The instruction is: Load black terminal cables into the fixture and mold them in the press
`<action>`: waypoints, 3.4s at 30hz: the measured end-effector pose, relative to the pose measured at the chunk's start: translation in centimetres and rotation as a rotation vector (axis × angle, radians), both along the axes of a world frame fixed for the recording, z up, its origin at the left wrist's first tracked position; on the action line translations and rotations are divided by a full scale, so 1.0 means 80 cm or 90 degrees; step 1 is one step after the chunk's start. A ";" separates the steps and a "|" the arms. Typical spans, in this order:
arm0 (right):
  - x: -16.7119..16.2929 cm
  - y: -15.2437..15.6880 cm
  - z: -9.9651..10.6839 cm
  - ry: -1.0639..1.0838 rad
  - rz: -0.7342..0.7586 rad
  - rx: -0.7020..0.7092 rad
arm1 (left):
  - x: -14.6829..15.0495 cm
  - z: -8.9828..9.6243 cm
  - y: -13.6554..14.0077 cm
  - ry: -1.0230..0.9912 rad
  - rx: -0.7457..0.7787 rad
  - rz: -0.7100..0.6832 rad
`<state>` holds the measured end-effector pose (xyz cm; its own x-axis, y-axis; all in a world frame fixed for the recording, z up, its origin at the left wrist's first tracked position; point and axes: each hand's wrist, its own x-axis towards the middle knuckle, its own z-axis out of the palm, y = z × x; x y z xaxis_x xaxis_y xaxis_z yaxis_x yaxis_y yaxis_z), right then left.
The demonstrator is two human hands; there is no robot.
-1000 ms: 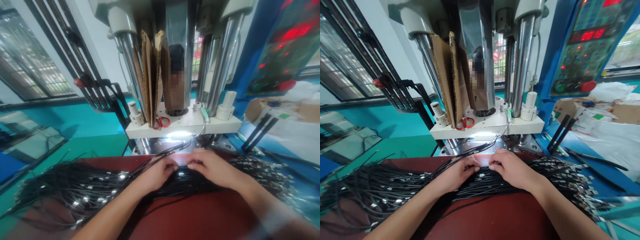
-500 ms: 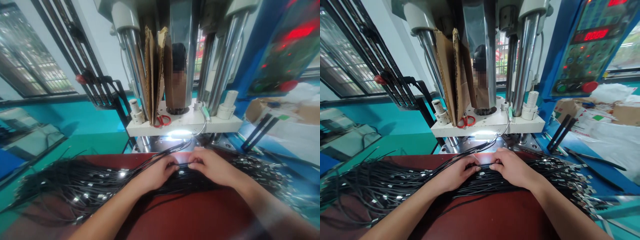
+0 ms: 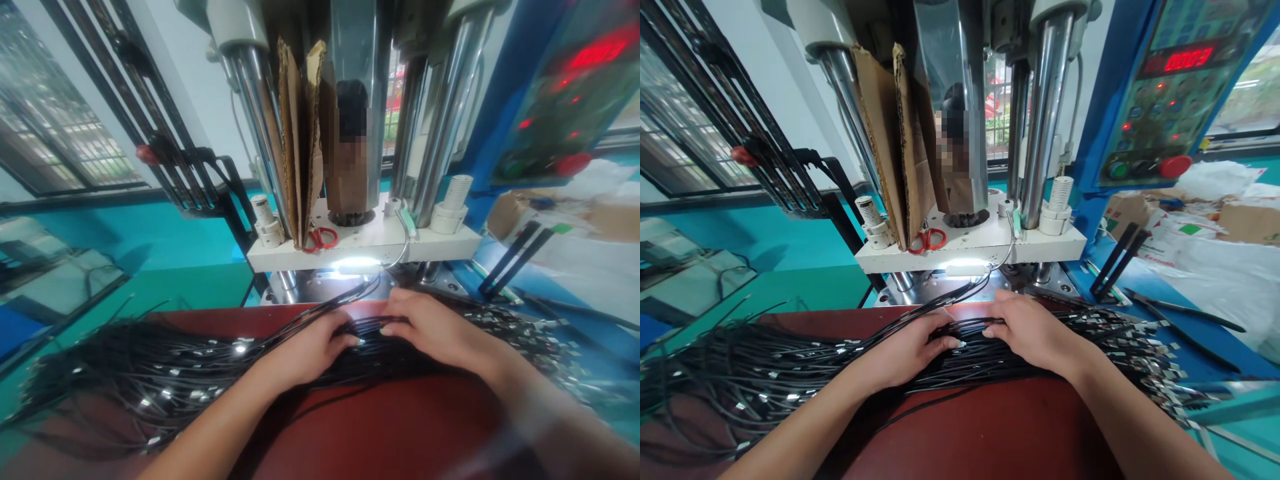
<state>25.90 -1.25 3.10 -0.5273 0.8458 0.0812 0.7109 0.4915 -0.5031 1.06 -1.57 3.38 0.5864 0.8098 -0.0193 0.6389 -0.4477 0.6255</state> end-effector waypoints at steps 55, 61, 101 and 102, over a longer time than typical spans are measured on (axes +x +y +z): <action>-0.012 -0.003 -0.005 -0.022 -0.020 0.038 | 0.006 -0.010 -0.001 0.065 0.115 0.081; -0.015 -0.007 -0.008 -0.042 -0.041 0.083 | 0.008 0.000 -0.002 0.063 0.096 0.075; 0.125 -0.047 0.031 -0.397 -0.266 0.356 | -0.020 0.041 -0.012 -0.112 -0.007 -0.057; 0.126 -0.049 0.034 -0.393 -0.257 0.371 | -0.023 0.048 -0.017 -0.126 -0.048 -0.091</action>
<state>35.96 -5.18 5.81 -0.2942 0.8881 0.3531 0.9413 0.2055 0.2677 -0.77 -2.92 7.23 0.6936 0.7186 0.0491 0.4345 -0.4718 0.7672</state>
